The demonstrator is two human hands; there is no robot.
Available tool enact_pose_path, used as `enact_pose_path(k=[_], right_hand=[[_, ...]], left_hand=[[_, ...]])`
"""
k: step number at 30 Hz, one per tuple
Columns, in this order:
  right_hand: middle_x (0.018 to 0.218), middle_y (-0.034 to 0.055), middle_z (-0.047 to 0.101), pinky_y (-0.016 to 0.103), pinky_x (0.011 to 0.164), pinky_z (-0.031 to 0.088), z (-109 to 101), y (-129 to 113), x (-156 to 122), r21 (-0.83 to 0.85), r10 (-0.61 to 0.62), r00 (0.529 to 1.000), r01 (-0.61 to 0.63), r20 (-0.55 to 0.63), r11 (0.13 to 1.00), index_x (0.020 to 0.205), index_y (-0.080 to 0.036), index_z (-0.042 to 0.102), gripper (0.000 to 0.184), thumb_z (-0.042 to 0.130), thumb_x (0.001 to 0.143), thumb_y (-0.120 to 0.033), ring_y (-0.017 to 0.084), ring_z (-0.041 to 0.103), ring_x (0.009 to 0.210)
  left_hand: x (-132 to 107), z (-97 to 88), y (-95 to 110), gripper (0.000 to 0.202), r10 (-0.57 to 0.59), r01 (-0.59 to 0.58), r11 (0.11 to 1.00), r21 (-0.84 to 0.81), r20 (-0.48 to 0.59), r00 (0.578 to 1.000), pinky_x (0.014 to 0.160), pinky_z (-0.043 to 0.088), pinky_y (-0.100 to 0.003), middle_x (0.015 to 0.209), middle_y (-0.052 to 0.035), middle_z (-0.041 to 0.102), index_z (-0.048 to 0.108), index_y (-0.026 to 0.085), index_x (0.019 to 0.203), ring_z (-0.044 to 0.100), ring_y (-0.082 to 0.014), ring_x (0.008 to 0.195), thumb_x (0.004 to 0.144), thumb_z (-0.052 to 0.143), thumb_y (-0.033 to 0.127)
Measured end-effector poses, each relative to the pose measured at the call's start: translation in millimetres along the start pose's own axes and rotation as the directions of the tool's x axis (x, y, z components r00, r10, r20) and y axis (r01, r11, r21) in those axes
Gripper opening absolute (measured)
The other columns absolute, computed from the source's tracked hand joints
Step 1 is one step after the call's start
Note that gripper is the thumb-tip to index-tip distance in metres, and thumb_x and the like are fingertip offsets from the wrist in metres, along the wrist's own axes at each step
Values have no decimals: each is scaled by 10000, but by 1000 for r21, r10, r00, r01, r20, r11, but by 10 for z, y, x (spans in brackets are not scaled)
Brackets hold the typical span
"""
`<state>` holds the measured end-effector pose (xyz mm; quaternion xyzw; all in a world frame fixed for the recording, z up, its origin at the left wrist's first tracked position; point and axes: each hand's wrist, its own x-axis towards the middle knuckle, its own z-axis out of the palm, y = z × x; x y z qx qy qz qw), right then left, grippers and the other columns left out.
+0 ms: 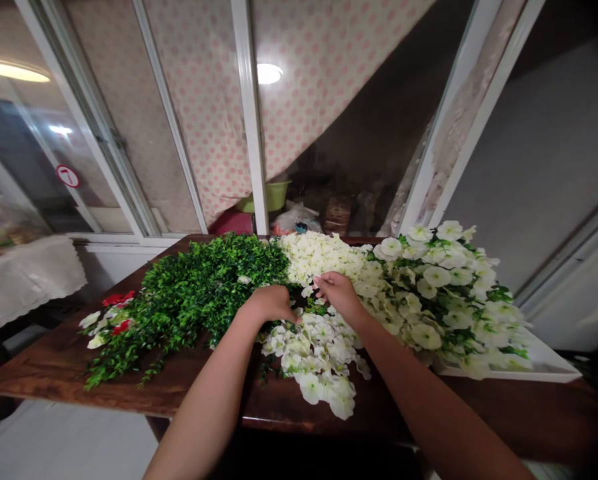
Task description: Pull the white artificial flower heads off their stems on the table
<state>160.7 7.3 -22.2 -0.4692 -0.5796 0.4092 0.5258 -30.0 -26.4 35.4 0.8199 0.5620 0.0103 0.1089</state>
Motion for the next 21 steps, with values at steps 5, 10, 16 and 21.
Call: enact_pose_path(k=[5, 10, 16, 21], right_hand=[[594, 18, 626, 248, 437, 413, 7, 32, 1, -14, -1, 1000, 2, 16, 1000, 708, -188, 605, 316, 655, 714, -500, 171, 605, 533], [682, 30, 657, 249, 419, 400, 4, -20, -23, 67, 37, 999, -37, 6, 997, 711, -187, 614, 346, 700, 671, -520, 166, 606, 527], [705, 50, 675, 282, 551, 509, -24, -260, -118, 317, 136, 980, -176, 143, 932, 698, -177, 628, 310, 782, 634, -439, 182, 649, 610], [785, 72, 704, 351, 761, 550, -24, -298, -143, 474, 114, 958, -230, 261, 850, 758, -163, 653, 271, 816, 614, -324, 207, 687, 710]], left_hand=[[14, 36, -5, 217, 101, -93, 985, -144, 50, 994, 497, 240, -271, 406, 11, 458, 608, 175, 463, 386, -126, 436, 558, 685, 354], [107, 64, -141, 169, 146, -153, 886, -438, -50, 988, 491, 250, -249, 449, 31, 471, 629, 157, 522, 382, -109, 470, 608, 626, 302], [255, 129, -197, 162, -73, -205, 591, -780, -305, 950, 464, 280, -221, 528, 26, 520, 566, 164, 606, 408, -95, 467, 695, 550, 298], [285, 162, -88, 139, -98, -233, 251, -939, -265, 959, 445, 360, -208, 588, -13, 582, 572, 156, 666, 522, -114, 490, 683, 587, 293]])
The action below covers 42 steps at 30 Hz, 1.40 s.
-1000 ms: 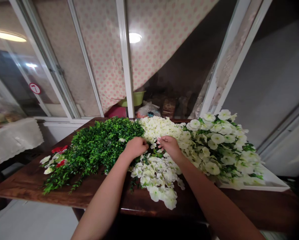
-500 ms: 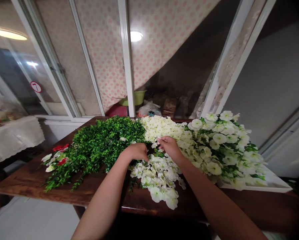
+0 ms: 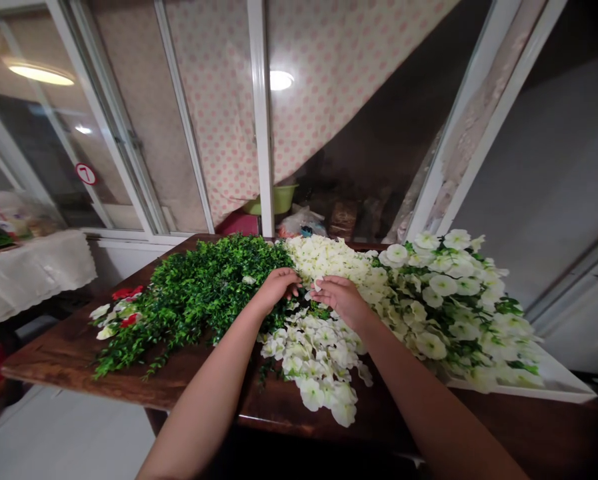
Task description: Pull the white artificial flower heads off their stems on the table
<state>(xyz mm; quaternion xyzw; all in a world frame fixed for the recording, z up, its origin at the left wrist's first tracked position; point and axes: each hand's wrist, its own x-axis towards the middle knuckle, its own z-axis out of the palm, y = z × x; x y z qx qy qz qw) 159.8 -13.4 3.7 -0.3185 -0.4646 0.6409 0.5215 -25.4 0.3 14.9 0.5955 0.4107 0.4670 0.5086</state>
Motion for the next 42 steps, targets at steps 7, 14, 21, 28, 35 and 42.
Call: enact_pose_path(k=[7, 14, 21, 28, 35, 42], right_hand=[[716, 39, 678, 324, 735, 540, -5, 69, 22, -25, -23, 1000, 23, 0, 999, 745, -174, 652, 235, 795, 623, -316, 189, 669, 678], [632, 15, 624, 306, 655, 523, -6, 85, 54, -56, -40, 999, 39, -26, 998, 700, -184, 632, 229, 774, 619, -345, 177, 626, 617], [673, 8, 604, 298, 658, 502, 30, 55, 4, -6, -77, 996, 78, 49, 997, 692, -192, 577, 211, 712, 667, -353, 170, 608, 634], [653, -10, 552, 272, 603, 467, 98, 76, -25, 67, -122, 985, 114, 121, 991, 668, -191, 542, 185, 671, 703, -319, 142, 560, 604], [635, -16, 545, 260, 524, 445, 123, 159, -28, 98, -118, 985, 106, 125, 990, 672, -196, 539, 166, 637, 708, -326, 127, 534, 533], [614, -21, 517, 274, 543, 460, 161, 155, -40, 96, -124, 989, 117, 76, 988, 652, -219, 516, 161, 621, 699, -332, 129, 501, 531]], left_hand=[[-27, 108, -42, 79, -16, 3, 977, -214, -57, 998, 547, 487, -262, 590, 4, 570, 488, 177, 664, 587, -140, 541, 631, 534, 233], [-33, 141, -55, 142, -23, 32, 987, -157, 58, 998, 402, 223, -195, 505, 72, 332, 540, 158, 732, 344, -69, 398, 704, 501, 292], [-72, 208, -24, 230, -19, 49, 983, -177, 166, 986, 399, 105, -201, 509, 85, 271, 495, 166, 704, 212, -42, 379, 768, 529, 384], [-128, 305, 39, 349, 20, 9, 978, -208, 137, 990, 402, 129, -213, 479, 72, 363, 399, 179, 609, 262, -36, 366, 763, 591, 425], [-170, 385, 42, 314, 41, -5, 964, -266, 129, 991, 408, 180, -203, 490, 44, 434, 417, 170, 578, 477, -78, 420, 740, 593, 374], [-191, 400, 61, 313, 11, 26, 951, -307, 119, 993, 413, 224, -193, 513, 26, 476, 429, 166, 582, 502, -82, 440, 705, 622, 379]])
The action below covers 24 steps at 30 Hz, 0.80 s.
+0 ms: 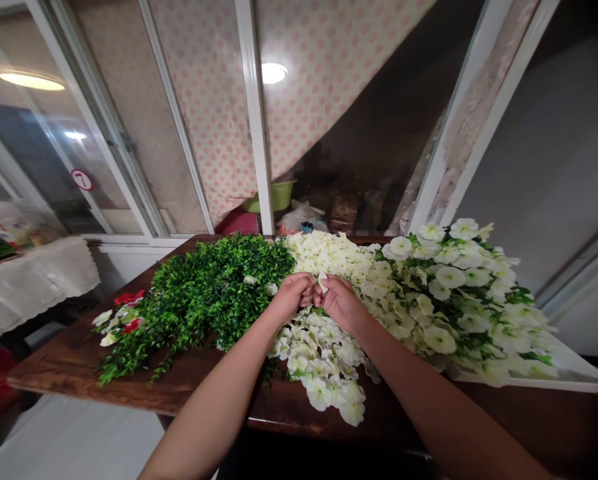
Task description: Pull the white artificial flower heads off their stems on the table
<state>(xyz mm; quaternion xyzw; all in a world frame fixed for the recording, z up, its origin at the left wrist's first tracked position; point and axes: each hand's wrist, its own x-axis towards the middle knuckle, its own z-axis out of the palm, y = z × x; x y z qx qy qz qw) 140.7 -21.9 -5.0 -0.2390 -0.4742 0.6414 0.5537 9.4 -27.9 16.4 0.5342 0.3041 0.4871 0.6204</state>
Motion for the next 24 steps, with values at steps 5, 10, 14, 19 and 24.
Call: enact_pose_path(k=[5, 10, 14, 19, 24], right_hand=[[624, -21, 526, 262, 534, 441, 0, 13, 0, 7, -22, 1000, 22, 13, 1000, 647, -215, 527, 168, 635, 702, -332, 123, 499, 537], [634, -14, 530, 271, 566, 451, 21, 8, -13, 25, -33, 999, 33, 21, 999, 647, -209, 539, 164, 627, 715, -330, 130, 514, 566], [632, -14, 535, 275, 592, 459, 63, -6, -31, 39, -38, 999, 37, 8, 999, 643, -210, 534, 149, 619, 717, -307, 132, 514, 583], [627, -19, 531, 283, 591, 464, 102, 2, -40, 102, -43, 999, 43, -4, 994, 654, -215, 539, 128, 630, 715, -283, 136, 512, 578], [620, -7, 546, 288, 595, 474, 100, 40, -28, 147, -53, 998, 51, 13, 988, 627, -211, 550, 144, 628, 728, -277, 139, 516, 573]], left_hand=[[1, -7, -7, 303, 4, -4, 1000, -20, 10, 1000, 411, 232, -196, 527, 26, 475, 455, 161, 594, 517, -90, 435, 702, 636, 378], [0, -14, -12, 296, 20, -19, 999, -40, 27, 999, 421, 251, -196, 550, 8, 519, 458, 158, 604, 503, -84, 432, 721, 626, 372], [-5, -12, 1, 315, 7, -7, 1000, -27, 15, 1000, 420, 263, -196, 534, 9, 520, 457, 158, 605, 467, -74, 403, 714, 636, 393], [-2, -20, 1, 307, 4, -4, 999, -37, 0, 1000, 418, 269, -190, 520, 24, 492, 462, 160, 606, 484, -81, 419, 703, 646, 386], [-3, -21, 9, 290, -13, 12, 999, -48, -15, 1000, 427, 289, -188, 589, -14, 576, 449, 157, 597, 489, -74, 428, 696, 637, 354]])
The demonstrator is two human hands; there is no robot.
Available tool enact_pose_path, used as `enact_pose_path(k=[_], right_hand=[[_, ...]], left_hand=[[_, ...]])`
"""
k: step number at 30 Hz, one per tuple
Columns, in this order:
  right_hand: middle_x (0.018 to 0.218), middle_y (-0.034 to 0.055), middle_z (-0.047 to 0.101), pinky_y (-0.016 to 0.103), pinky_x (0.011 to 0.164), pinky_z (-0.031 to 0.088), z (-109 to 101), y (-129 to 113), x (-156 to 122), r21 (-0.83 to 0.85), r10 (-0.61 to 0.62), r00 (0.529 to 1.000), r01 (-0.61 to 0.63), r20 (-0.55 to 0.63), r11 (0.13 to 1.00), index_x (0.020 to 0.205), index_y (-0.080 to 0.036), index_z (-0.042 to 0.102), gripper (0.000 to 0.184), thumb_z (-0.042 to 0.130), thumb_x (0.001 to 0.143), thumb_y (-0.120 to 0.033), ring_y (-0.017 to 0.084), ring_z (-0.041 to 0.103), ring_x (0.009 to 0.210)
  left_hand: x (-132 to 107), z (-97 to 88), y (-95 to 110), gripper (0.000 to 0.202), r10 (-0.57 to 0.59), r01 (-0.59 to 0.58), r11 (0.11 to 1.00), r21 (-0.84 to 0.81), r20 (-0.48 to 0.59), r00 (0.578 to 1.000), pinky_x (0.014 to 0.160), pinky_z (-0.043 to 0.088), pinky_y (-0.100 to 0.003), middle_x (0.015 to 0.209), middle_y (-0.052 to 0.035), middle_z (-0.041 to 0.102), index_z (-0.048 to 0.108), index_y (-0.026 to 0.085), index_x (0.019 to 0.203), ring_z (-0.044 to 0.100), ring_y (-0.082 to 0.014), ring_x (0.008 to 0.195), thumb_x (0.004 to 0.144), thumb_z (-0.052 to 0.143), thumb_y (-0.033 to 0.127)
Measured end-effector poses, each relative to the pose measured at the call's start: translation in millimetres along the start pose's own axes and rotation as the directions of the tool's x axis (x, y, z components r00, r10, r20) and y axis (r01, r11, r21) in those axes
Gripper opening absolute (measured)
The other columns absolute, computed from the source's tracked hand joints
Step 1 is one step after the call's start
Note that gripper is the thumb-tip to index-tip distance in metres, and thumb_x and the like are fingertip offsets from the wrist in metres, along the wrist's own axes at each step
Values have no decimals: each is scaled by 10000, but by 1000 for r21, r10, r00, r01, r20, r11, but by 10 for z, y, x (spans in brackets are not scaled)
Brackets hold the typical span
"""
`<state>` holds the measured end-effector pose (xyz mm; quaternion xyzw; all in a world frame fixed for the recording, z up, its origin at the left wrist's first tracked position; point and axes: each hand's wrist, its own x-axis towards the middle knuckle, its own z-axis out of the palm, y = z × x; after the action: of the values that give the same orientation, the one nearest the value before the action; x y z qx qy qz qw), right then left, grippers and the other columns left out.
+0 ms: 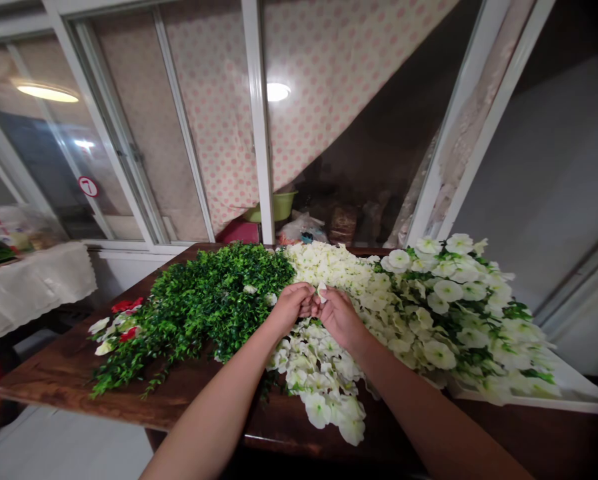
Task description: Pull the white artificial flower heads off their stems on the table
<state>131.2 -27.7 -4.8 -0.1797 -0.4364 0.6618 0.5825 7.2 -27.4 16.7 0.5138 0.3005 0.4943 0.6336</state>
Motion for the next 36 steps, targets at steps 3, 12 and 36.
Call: enact_pose_path(k=[3, 12, 36], right_hand=[[619, -10, 540, 293, 602, 477, -8, 11, 4, 4, -3, 1000, 3, 10, 1000, 626, -209, 555, 147, 631, 736, -270, 137, 514, 565], [619, -15, 553, 252, 587, 447, -6, 7, 6, 66, 11, 999, -13, 31, 998, 630, -197, 571, 139, 624, 753, -235, 121, 520, 587], [626, -21, 564, 265, 569, 429, 2, -21, -11, 52, 0, 998, -3, 58, 999, 680, -186, 607, 117, 686, 744, -243, 125, 526, 575]], left_hand=[[-5, 4, 7, 283, 4, -4, 1000, -1, -6, 1000, 426, 286, -185, 599, -22, 596, 444, 156, 593, 504, -80, 433, 699, 631, 339], [1, -7, -16, 329, 32, -31, 999, -38, 10, 999, 407, 241, -186, 607, -35, 598, 419, 160, 580, 494, -77, 421, 712, 645, 360], [-16, 6, -2, 320, 38, -37, 998, -51, 17, 999, 405, 250, -196, 594, -25, 596, 435, 161, 574, 508, -89, 413, 712, 655, 347]])
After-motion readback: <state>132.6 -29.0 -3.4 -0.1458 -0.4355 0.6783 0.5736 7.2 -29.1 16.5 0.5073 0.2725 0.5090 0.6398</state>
